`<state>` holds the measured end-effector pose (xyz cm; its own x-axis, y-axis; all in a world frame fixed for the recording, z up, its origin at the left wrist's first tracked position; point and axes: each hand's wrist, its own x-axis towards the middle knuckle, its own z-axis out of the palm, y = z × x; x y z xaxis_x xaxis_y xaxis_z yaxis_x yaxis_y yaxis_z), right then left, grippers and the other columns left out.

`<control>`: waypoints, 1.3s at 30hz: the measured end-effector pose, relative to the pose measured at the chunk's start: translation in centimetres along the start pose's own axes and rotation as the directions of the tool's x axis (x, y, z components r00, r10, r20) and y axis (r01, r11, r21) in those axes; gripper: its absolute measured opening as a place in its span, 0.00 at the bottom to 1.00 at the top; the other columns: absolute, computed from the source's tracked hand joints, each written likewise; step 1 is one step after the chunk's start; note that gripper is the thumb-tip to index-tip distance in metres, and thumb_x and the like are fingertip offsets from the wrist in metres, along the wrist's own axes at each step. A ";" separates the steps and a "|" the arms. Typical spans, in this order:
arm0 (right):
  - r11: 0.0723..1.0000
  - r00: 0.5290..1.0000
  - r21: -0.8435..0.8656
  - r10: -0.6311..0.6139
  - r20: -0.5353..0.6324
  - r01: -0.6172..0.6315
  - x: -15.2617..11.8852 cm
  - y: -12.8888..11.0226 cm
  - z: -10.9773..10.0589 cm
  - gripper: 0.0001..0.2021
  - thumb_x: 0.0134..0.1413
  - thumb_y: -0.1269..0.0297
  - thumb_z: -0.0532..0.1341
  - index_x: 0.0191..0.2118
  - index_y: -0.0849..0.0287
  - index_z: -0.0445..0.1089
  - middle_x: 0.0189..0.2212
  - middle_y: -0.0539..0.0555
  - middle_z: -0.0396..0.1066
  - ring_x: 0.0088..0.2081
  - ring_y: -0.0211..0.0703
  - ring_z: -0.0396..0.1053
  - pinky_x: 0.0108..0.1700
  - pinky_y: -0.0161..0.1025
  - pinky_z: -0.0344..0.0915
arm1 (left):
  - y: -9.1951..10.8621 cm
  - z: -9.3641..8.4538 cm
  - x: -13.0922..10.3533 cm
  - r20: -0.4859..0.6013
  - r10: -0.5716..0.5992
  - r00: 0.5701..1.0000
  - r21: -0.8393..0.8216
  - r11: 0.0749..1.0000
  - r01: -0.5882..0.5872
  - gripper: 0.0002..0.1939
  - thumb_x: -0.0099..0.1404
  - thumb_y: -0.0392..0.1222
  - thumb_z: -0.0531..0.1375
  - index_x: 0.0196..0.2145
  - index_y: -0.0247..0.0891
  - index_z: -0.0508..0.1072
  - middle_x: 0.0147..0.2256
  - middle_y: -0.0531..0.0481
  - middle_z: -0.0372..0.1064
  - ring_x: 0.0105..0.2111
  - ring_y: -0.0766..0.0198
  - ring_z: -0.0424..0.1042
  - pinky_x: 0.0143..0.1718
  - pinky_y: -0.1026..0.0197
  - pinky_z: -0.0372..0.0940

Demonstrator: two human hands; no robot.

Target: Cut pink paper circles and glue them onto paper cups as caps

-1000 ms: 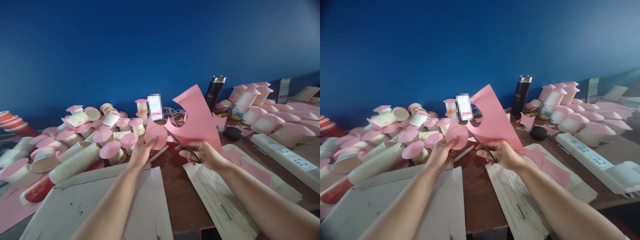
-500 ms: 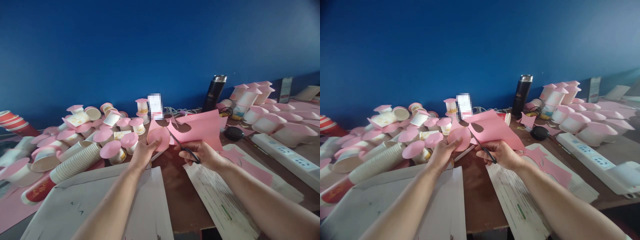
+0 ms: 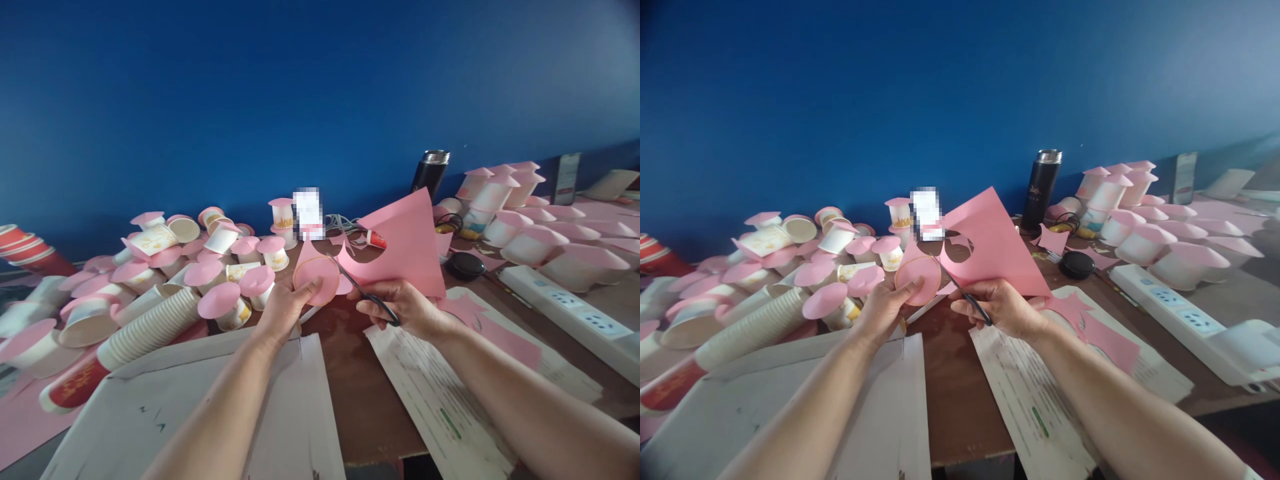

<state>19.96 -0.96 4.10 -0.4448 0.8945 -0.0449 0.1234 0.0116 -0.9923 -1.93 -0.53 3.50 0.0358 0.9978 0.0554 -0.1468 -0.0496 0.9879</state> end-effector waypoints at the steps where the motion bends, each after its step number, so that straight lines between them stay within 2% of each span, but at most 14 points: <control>1: 1.000 1.000 0.000 0.001 -0.001 -0.001 0.0 0.0 0.0 0.22 0.46 0.53 0.68 0.44 0.64 0.76 0.16 0.46 0.61 0.20 0.32 0.58 0.23 0.33 0.59 | 0.0 0.0 0.0 -0.013 -0.004 1.000 -0.005 1.000 0.004 0.20 0.50 0.49 0.68 0.37 0.32 0.77 0.33 0.43 0.77 0.38 0.53 0.74 0.42 0.55 0.66; 4: 1.000 1.000 -0.009 0.006 -0.009 -0.006 0.0 0.0 0.0 0.23 0.45 0.52 0.68 0.44 0.64 0.76 0.16 0.46 0.61 0.19 0.32 0.57 0.22 0.33 0.58 | 0.0 0.0 -0.1 -0.036 -0.012 0.999 -0.021 1.000 0.012 0.21 0.49 0.49 0.69 0.38 0.32 0.77 0.33 0.44 0.77 0.38 0.53 0.74 0.41 0.55 0.66; 11: 1.000 1.000 -0.014 0.012 -0.024 -0.013 -0.2 -0.3 0.1 0.24 0.44 0.50 0.69 0.43 0.64 0.77 0.16 0.46 0.60 0.19 0.31 0.57 0.22 0.33 0.58 | 0.0 -0.1 -0.1 0.052 -0.021 0.998 -0.073 0.997 0.025 0.21 0.53 0.48 0.67 0.41 0.32 0.77 0.37 0.43 0.76 0.37 0.56 0.74 0.43 0.56 0.65; 18: 1.000 1.000 -0.009 -0.011 -0.017 0.010 -0.3 -0.2 0.1 0.23 0.46 0.52 0.68 0.45 0.64 0.76 0.16 0.45 0.60 0.19 0.31 0.56 0.22 0.32 0.56 | 0.0 -0.2 0.0 0.072 -0.006 0.997 -0.063 0.998 0.010 0.21 0.56 0.49 0.66 0.43 0.32 0.76 0.40 0.42 0.76 0.41 0.55 0.73 0.46 0.56 0.64; 25: 1.000 1.000 -0.008 -0.011 -0.014 0.011 -0.3 -0.4 0.1 0.23 0.46 0.52 0.68 0.44 0.65 0.76 0.16 0.45 0.59 0.19 0.31 0.55 0.22 0.32 0.56 | 0.2 -0.4 -0.1 0.080 0.000 0.997 -0.059 0.998 0.005 0.21 0.57 0.49 0.65 0.43 0.32 0.76 0.40 0.42 0.76 0.40 0.55 0.73 0.46 0.56 0.64; 30: 1.000 1.000 -0.015 -0.022 -0.007 0.022 -0.2 -0.3 0.1 0.23 0.47 0.52 0.68 0.44 0.65 0.76 0.16 0.45 0.58 0.19 0.30 0.55 0.22 0.32 0.56 | 0.0 -0.4 0.0 0.044 0.016 0.999 -0.073 0.997 -0.013 0.21 0.56 0.49 0.65 0.43 0.31 0.76 0.39 0.42 0.76 0.41 0.54 0.74 0.46 0.55 0.65; 39: 0.999 0.999 -0.003 -0.037 -0.001 0.037 -0.2 0.3 -0.1 0.21 0.48 0.54 0.67 0.44 0.64 0.76 0.15 0.44 0.55 0.19 0.30 0.54 0.22 0.32 0.55 | -0.1 -0.7 0.1 0.044 0.022 0.999 -0.112 0.994 -0.017 0.18 0.57 0.47 0.65 0.41 0.32 0.77 0.42 0.42 0.75 0.46 0.53 0.72 0.53 0.54 0.61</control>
<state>20.13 -1.07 3.86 -0.4480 0.8940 -0.0080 0.1096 0.0461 -0.9929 -2.57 -0.39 3.27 0.0756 0.9936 0.0838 -0.2577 -0.0617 0.9643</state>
